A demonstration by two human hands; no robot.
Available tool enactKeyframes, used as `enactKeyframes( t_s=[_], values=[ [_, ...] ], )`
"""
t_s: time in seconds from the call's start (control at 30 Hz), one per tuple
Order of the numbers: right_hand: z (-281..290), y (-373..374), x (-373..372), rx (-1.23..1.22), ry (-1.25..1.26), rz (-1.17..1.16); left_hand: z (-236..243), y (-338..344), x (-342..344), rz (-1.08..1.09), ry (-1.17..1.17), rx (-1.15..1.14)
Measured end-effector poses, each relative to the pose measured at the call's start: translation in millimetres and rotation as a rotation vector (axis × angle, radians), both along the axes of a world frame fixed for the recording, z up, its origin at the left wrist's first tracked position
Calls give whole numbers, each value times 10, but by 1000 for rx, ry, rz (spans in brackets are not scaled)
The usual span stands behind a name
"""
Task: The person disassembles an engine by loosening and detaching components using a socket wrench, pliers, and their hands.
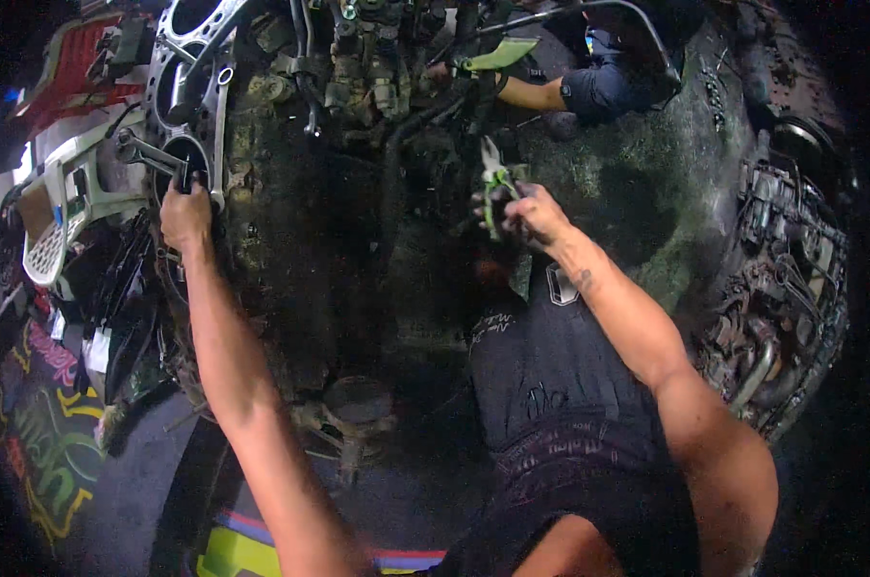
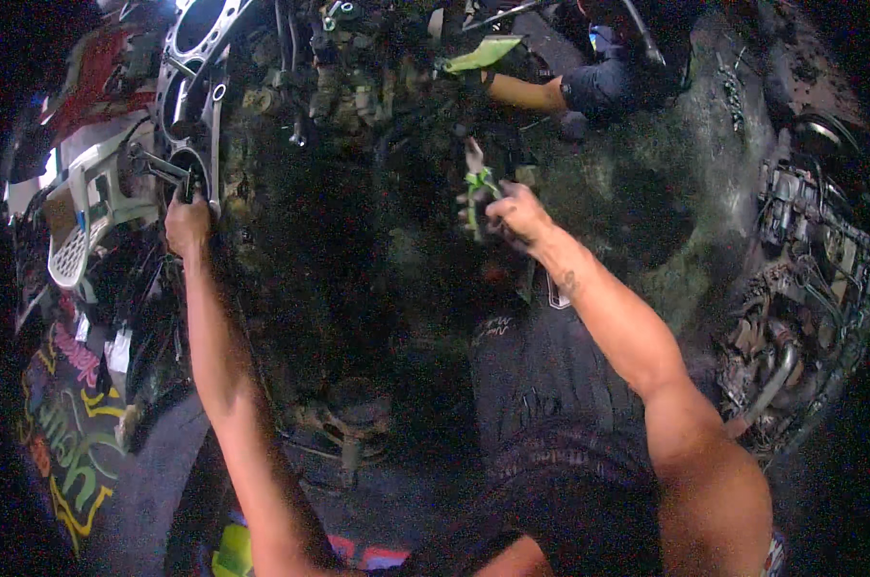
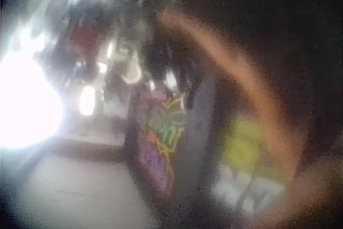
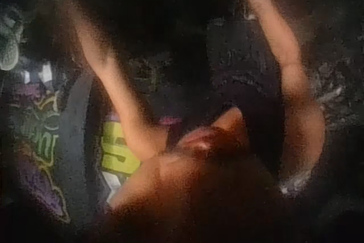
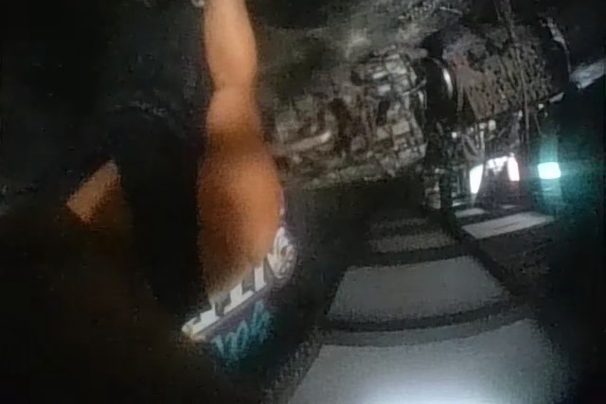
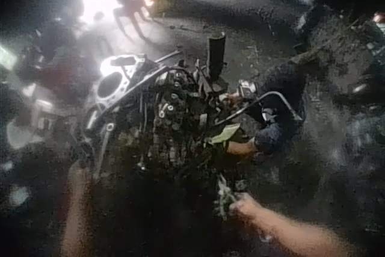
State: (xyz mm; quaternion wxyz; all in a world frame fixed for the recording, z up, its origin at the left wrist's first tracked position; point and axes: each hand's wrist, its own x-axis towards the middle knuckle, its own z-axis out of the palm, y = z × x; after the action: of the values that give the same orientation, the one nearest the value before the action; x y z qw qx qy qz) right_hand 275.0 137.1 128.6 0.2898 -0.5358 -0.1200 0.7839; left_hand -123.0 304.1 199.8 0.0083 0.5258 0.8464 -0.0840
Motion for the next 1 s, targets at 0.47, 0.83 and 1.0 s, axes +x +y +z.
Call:
enactKeyframes(
  t_s=[0.47,0.83,1.0],
  values=[
    [-208,239,34,312,-564,156,-32,3,106,296,20,33],
    [-148,567,-14,855,-1711,892,-118,37,138,284,34,54],
    [-81,574,-122,845,-1791,983,-149,58,-109,248,95,45]
  ],
)
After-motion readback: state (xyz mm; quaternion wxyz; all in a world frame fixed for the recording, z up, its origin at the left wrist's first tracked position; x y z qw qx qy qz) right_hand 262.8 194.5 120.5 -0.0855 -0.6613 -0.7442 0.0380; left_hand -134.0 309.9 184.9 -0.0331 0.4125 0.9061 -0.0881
